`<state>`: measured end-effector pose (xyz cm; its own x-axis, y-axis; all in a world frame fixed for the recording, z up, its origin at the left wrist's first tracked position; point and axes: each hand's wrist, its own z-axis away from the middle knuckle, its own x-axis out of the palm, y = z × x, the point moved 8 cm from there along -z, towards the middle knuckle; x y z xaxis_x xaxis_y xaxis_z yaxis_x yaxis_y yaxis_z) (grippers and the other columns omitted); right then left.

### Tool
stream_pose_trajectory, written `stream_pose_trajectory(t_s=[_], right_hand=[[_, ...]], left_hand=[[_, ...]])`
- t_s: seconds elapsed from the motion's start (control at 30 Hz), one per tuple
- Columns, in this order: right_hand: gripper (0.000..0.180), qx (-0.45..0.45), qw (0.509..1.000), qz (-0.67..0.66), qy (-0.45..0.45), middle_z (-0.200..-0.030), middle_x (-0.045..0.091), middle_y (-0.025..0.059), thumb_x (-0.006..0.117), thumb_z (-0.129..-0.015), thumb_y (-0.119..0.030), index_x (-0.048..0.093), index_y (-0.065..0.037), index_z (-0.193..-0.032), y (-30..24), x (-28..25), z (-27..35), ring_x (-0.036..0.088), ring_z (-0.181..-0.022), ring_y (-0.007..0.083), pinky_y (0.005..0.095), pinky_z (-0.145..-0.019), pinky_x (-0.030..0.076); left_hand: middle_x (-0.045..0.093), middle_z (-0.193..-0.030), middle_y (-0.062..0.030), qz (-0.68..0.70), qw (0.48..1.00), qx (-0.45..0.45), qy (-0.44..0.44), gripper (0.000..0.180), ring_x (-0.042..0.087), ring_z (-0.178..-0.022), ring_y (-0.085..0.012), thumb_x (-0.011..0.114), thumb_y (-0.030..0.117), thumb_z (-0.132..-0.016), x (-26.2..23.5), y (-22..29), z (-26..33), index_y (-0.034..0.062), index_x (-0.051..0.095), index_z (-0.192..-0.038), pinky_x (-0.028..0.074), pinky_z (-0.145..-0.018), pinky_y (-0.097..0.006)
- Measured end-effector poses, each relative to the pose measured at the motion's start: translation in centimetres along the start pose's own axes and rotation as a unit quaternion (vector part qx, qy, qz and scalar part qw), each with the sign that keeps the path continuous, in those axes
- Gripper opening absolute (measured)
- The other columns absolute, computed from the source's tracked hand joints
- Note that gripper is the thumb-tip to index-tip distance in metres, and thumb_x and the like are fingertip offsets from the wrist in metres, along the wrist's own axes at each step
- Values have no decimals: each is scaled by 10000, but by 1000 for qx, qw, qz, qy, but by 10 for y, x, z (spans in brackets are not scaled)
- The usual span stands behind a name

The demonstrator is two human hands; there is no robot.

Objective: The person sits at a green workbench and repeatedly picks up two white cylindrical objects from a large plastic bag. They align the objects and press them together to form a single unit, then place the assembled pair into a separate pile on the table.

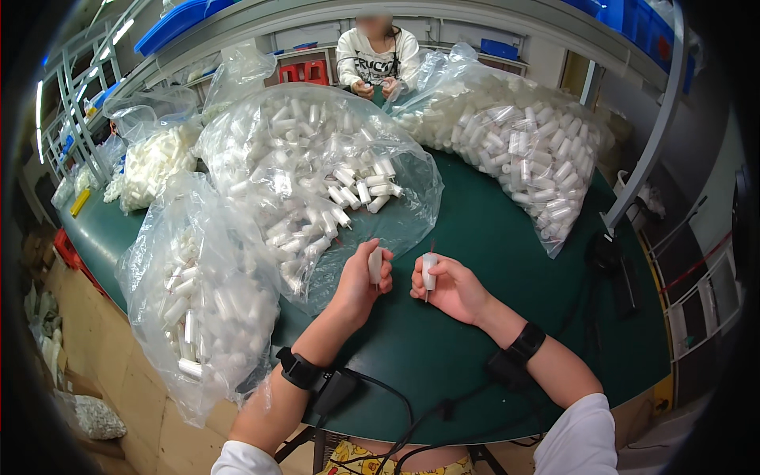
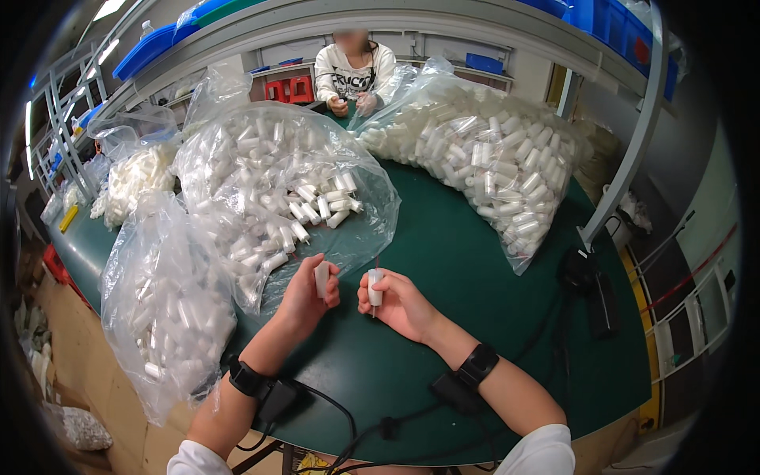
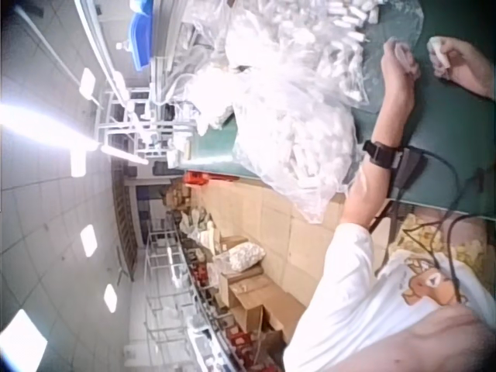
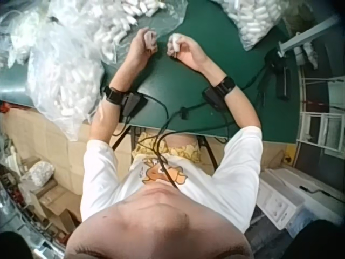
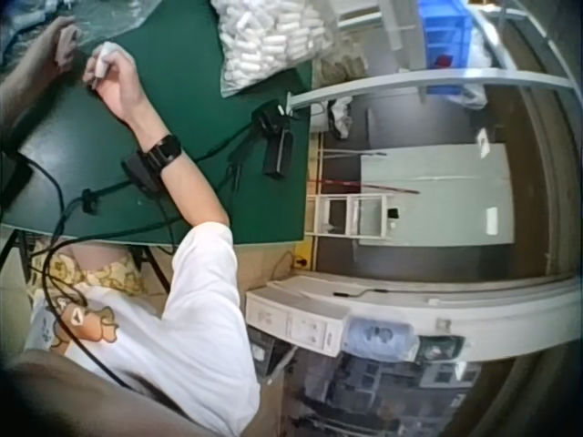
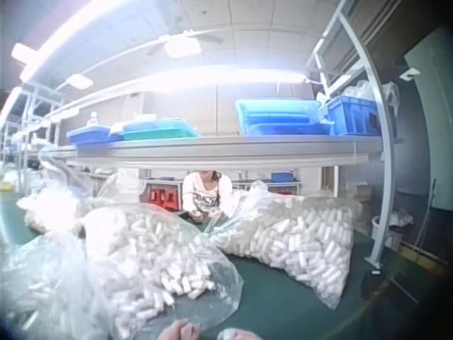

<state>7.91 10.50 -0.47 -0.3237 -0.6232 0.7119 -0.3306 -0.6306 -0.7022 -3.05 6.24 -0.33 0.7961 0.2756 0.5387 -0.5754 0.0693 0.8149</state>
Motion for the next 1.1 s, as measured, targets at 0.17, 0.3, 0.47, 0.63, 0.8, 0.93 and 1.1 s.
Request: stream_pose_trajectory(t_s=[0.17, 0.3, 0.47, 0.63, 0.8, 0.93, 1.1], right_hand=[[173, 10, 1000, -5, -12, -661, 475, 74, 434, -783, -172, 494, -19, -838, -1, 1, 0, 429, -640, 171, 304, -698, 359], [229, 13, 1000, 2, -20, -567, 409, 29, 410, -851, -237, 455, -52, -722, 0, 7, 1, 397, -558, 139, 280, -640, 351], [328, 35, 998, 45, 5, -473, 326, -19, 410, -901, -214, 368, -106, -594, 0, 5, 1, 318, -440, 94, 254, -556, 339], [329, 29, 998, 55, 7, -463, 312, -20, 389, -900, -178, 347, -115, -580, 2, 3, 1, 288, -416, 91, 259, -527, 332], [323, 30, 997, 71, 1, -459, 307, -21, 379, -900, -166, 344, -117, -583, 2, 5, 2, 281, -410, 88, 259, -520, 328], [333, 26, 998, 51, 21, -483, 336, -17, 411, -920, -212, 369, -107, -606, 0, 1, 1, 321, -438, 91, 254, -545, 333], [252, 35, 999, 22, 13, -579, 422, 11, 464, -937, -264, 419, -93, -758, 3, 5, -1, 397, -525, 101, 257, -599, 344]], left_hand=[[351, -559, 15, -58, 998, -7, 10, 249, 322, -471, -103, 473, 298, -891, 7, 5, 6, 76, 454, -779, 280, -486, -242], [338, -575, 24, -52, 999, 12, 1, 165, 282, -459, -85, 480, 232, -885, 7, 6, 8, 75, 473, -835, 252, -455, -233], [305, -592, 43, -46, 997, 55, 15, 141, 240, -453, -59, 462, 138, -872, 11, 14, 12, 81, 485, -998, 214, -422, -215], [294, -594, 55, -63, 996, 55, 29, 200, 228, -446, -44, 465, 110, -852, 7, 13, 11, 77, 475, -1048, 195, -405, -206], [307, -596, 45, -73, 996, 53, 29, 199, 245, -452, -49, 478, 115, -843, 7, 13, 11, 71, 466, -1037, 206, -408, -212], [367, -609, 23, -45, 995, 61, 57, 163, 305, -467, -70, 539, 186, -860, 3, 12, 8, 82, 438, -935, 253, -434, -229], [502, -718, -24, -72, 989, 98, 79, 250, 444, -537, -99, 570, 286, -886, -10, 13, 3, 102, 403, -913, 352, -498, -232]])
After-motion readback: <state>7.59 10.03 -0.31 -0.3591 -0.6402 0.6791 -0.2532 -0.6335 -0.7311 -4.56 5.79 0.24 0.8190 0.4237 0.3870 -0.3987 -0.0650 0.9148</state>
